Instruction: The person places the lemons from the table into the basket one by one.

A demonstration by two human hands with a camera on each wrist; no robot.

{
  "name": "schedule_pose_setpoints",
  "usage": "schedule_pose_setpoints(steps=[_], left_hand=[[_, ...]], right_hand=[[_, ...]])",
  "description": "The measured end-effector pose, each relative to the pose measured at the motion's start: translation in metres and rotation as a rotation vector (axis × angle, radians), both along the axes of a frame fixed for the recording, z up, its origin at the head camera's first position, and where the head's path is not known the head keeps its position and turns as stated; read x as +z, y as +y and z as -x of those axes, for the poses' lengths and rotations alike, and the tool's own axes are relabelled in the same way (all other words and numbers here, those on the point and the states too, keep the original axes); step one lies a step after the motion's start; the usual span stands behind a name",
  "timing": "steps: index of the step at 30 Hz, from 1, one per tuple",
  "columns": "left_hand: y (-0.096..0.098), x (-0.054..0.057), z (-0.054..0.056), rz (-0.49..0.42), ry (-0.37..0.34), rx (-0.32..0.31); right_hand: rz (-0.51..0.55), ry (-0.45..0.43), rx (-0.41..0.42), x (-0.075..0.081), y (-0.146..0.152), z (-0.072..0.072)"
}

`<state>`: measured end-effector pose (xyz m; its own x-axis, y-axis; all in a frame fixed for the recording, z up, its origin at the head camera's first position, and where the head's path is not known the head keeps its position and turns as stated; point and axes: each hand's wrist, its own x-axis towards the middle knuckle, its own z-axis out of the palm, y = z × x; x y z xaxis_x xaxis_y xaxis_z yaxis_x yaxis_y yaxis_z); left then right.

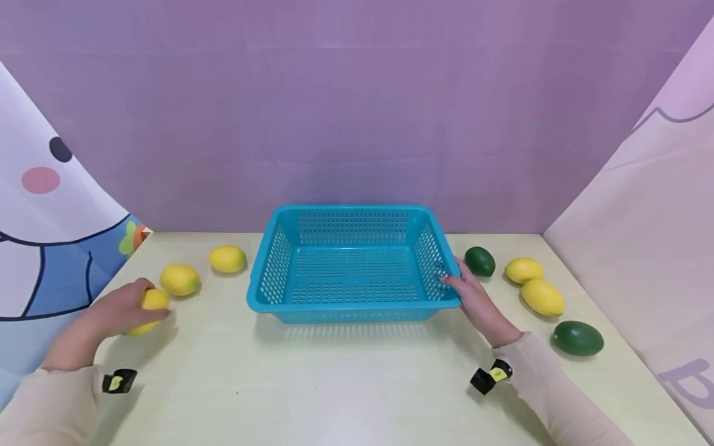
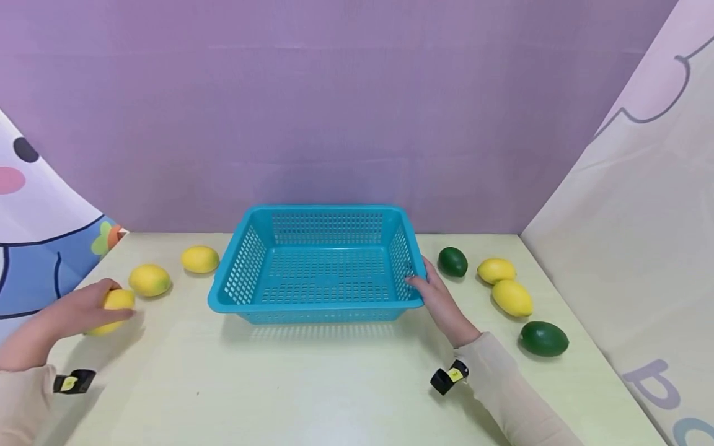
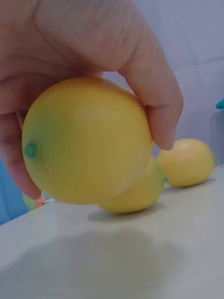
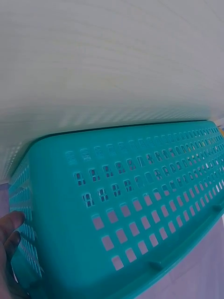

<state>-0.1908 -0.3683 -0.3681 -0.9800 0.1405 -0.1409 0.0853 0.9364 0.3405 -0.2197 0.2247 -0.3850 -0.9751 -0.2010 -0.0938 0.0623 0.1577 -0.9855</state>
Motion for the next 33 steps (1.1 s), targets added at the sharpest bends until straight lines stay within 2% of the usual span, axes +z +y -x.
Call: schedule_pose_setpoints(steps=[15, 23, 33], left_hand=[[0.019, 0.027, 0.008, -0.014, 0.095, -0.049], [0.027, 0.038, 0.011, -0.003, 0.111, -0.03], [0.042, 0.058, 0.016, 0.013, 0.159, -0.049]], right_hand=[[-0.004, -0.023, -0.015, 0.0, 0.0, 0.002], [-0.005, -0.01, -0.006, 0.0, -0.001, 0.001], [0.004, -0.017, -0.007, 0.001, 0.001, 0.001]])
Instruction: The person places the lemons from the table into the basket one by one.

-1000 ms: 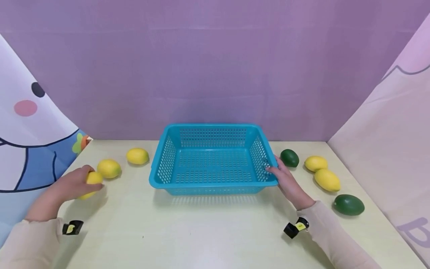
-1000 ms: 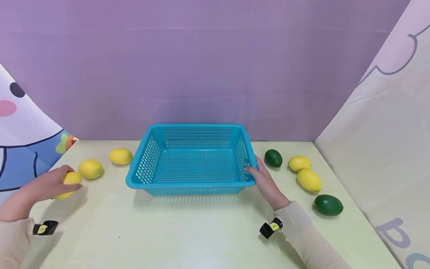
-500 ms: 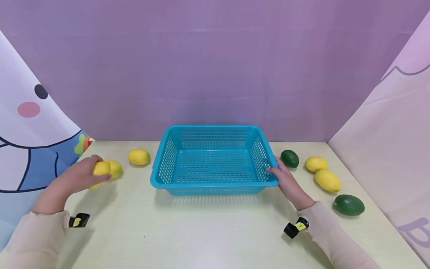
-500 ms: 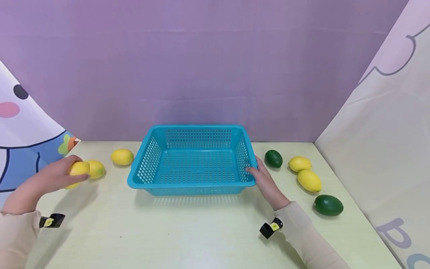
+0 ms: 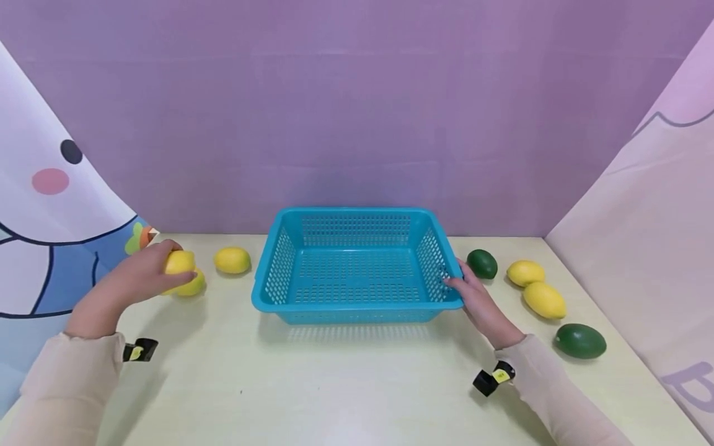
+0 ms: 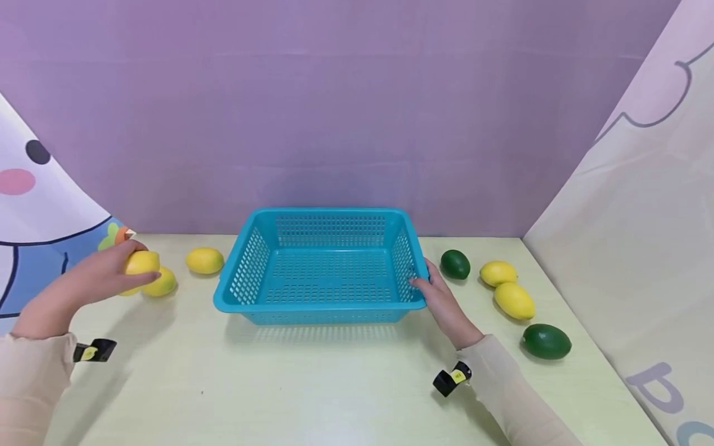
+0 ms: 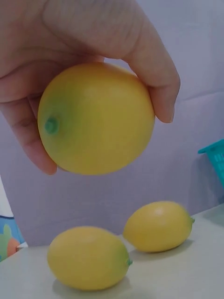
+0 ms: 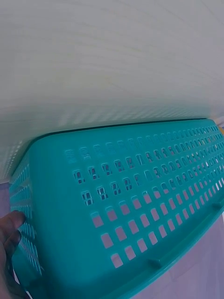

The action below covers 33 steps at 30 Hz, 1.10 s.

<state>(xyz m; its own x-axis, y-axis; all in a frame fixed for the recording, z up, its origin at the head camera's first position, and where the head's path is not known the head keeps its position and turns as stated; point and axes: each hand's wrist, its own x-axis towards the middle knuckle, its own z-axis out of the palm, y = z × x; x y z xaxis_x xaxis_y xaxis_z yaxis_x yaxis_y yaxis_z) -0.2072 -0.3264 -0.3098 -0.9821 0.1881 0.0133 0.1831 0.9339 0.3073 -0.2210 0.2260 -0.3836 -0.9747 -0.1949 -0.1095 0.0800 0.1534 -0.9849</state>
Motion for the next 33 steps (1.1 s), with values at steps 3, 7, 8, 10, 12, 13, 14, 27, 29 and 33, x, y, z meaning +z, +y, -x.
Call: schedule_pose_setpoints(steps=[3, 7, 8, 10, 12, 13, 14, 27, 29, 33], left_hand=[[0.007, 0.005, 0.0, -0.013, -0.003, 0.007], [0.015, 0.012, 0.001, -0.033, 0.005, 0.002], [0.017, 0.014, 0.002, -0.033, 0.012, -0.002], [0.022, 0.018, 0.003, -0.025, 0.028, -0.014], [0.026, 0.023, 0.004, -0.021, 0.038, -0.023], [0.028, 0.025, 0.004, -0.022, 0.04, -0.03], [0.031, 0.027, 0.005, -0.021, 0.042, -0.035], [0.061, 0.047, 0.018, -0.02, 0.061, -0.078], [0.067, 0.05, 0.021, -0.026, 0.071, -0.087], [0.079, 0.056, 0.027, -0.039, 0.091, -0.093]], right_hand=[[-0.004, -0.009, -0.003, 0.0, 0.0, 0.0], [-0.004, -0.01, 0.002, 0.002, 0.0, -0.002], [-0.002, -0.009, 0.005, 0.003, 0.0, -0.002], [0.003, -0.008, 0.008, 0.004, 0.0, -0.002], [0.007, -0.011, 0.012, 0.005, -0.001, -0.003], [0.007, -0.014, 0.012, 0.005, -0.001, -0.003], [0.007, -0.018, 0.012, 0.005, -0.001, -0.003], [-0.008, -0.043, 0.009, 0.007, 0.0, -0.005], [-0.01, -0.042, 0.007, 0.007, 0.0, -0.005], [-0.009, -0.048, 0.002, 0.006, 0.001, -0.005]])
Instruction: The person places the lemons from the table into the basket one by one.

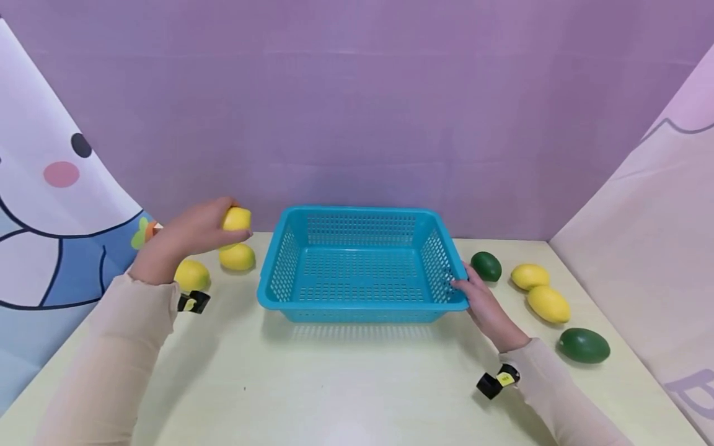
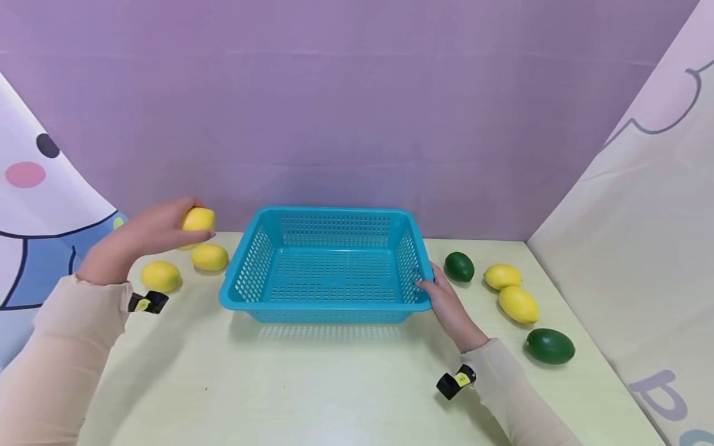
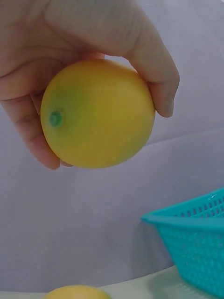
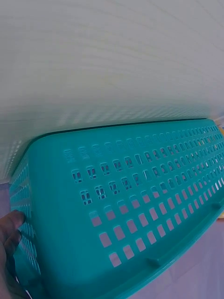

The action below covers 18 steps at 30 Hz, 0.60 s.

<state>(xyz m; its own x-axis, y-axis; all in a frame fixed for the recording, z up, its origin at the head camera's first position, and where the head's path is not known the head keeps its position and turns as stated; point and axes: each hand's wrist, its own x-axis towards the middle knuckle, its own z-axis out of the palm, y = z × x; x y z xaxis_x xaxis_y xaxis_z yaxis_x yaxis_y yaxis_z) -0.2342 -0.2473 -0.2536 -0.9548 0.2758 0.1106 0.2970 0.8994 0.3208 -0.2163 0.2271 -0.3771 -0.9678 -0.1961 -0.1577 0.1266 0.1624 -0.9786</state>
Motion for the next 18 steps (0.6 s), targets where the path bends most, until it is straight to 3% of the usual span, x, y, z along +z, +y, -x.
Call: schedule_pose_setpoints(steps=[18], left_hand=[[0.052, 0.02, 0.033, -0.073, -0.012, -0.082]], right_hand=[[0.012, 0.011, -0.002, 0.0, 0.003, 0.001]])
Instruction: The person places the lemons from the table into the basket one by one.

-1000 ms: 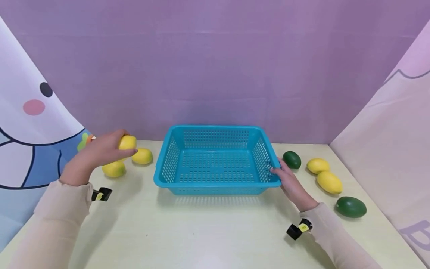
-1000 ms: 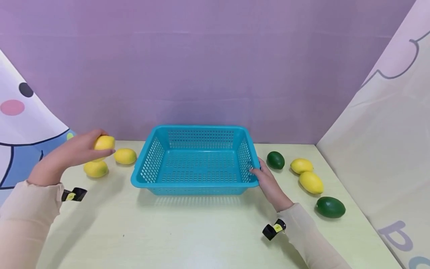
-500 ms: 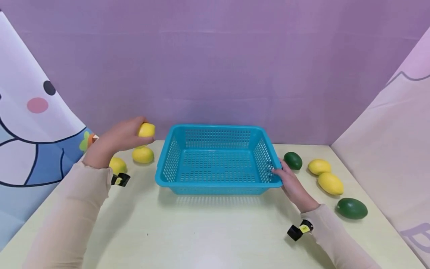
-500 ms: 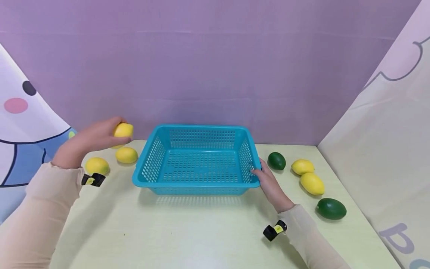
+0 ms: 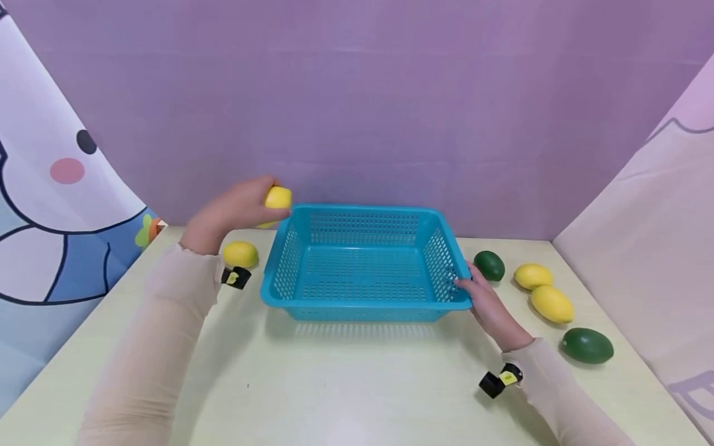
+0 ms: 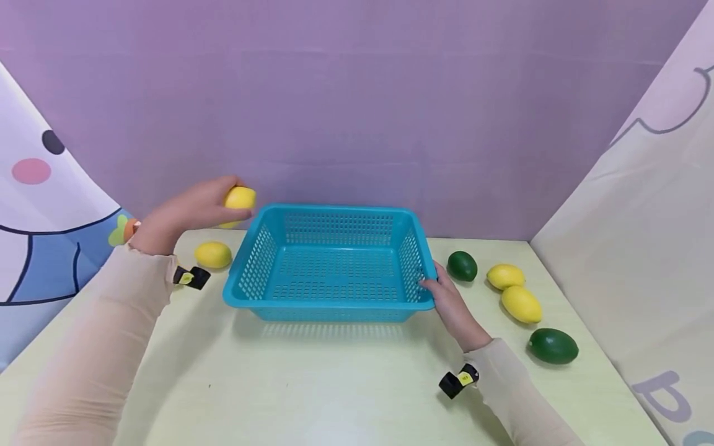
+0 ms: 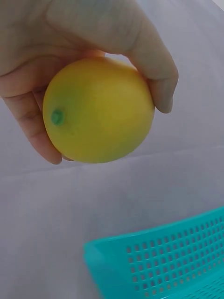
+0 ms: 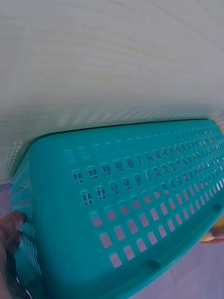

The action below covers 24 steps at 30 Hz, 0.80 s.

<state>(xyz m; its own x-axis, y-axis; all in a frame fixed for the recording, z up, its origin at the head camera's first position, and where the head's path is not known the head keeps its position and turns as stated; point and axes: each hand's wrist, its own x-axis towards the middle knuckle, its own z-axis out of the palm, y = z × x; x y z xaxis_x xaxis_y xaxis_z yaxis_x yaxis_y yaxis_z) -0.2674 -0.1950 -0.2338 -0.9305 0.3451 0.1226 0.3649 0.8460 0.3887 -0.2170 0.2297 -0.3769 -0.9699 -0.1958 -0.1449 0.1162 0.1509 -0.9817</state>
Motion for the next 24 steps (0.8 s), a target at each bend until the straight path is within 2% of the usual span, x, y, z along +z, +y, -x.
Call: schedule_pose_setpoints(steps=[14, 24], left_hand=[[0.049, 0.0, 0.021, 0.0, -0.066, -0.05], [0.069, -0.019, 0.043, 0.015, -0.094, -0.103]], right_hand=[[-0.002, -0.017, -0.008, 0.001, 0.0, -0.001], [0.014, -0.008, -0.011, 0.002, 0.0, -0.001]])
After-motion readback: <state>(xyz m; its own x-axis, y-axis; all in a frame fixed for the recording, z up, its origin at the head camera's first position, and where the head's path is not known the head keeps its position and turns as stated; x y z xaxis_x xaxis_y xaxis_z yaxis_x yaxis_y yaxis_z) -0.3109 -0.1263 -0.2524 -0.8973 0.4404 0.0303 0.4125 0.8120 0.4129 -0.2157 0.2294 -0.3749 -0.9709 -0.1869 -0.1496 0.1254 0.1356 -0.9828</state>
